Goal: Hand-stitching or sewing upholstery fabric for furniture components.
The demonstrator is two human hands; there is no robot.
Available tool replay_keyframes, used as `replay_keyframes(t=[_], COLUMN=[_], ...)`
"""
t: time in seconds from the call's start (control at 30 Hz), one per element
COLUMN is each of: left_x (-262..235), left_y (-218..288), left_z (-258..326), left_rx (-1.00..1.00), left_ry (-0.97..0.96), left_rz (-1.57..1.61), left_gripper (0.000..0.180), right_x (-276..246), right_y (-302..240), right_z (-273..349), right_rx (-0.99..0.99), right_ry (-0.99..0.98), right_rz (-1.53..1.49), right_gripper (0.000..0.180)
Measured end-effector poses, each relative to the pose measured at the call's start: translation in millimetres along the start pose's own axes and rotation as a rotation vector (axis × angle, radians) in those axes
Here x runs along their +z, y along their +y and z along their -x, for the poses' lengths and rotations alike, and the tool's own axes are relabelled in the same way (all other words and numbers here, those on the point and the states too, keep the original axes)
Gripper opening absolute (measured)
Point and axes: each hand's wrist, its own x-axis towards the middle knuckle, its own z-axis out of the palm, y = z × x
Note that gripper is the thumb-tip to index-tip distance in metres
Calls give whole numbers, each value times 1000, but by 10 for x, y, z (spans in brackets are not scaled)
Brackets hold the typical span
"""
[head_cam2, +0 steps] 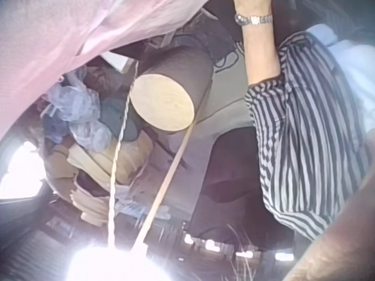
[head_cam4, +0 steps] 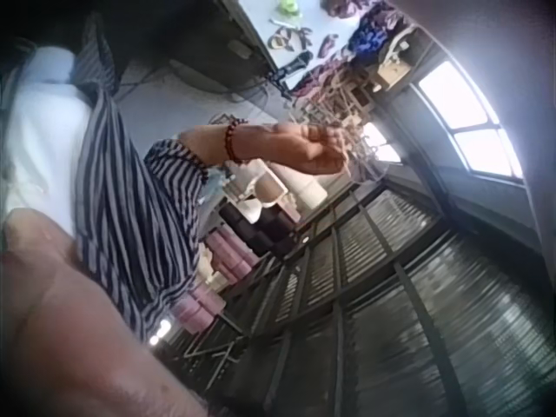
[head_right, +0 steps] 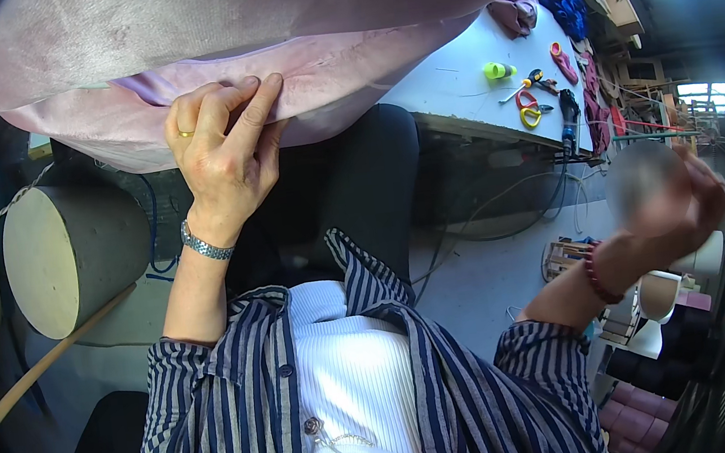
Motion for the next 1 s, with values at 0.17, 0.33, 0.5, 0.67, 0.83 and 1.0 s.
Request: replay_keyframes(t=[0.17, 0.33, 0.5, 0.67, 0.83, 1.0], left_x=[-8, 11, -17, 1, -11, -11], left_y=[-36, 8, 0, -8, -1, 0], left_z=[33, -4, 3, 12, 12, 6], left_rx=[1, -1, -4, -1, -5, 2], left_ry=[0, -5, -5, 1, -7, 1], left_rz=[-11, 7, 0, 7, 5, 3], left_gripper=[43, 44, 43, 43, 42, 42], right_x=[1266, 1764, 1820, 1816, 1829, 1856], right_y=[-83, -96, -93, -124, -151, -164], right_z=[1467, 1569, 1552, 1565, 1539, 1540], right_rx=[-17, -487, -663, -692, -719, -774], right_ry=[-893, -942, -995, -1018, -1040, -1039], right_rz=[44, 195, 355, 406, 429, 450], right_gripper=[16, 16, 24, 26, 31, 35])
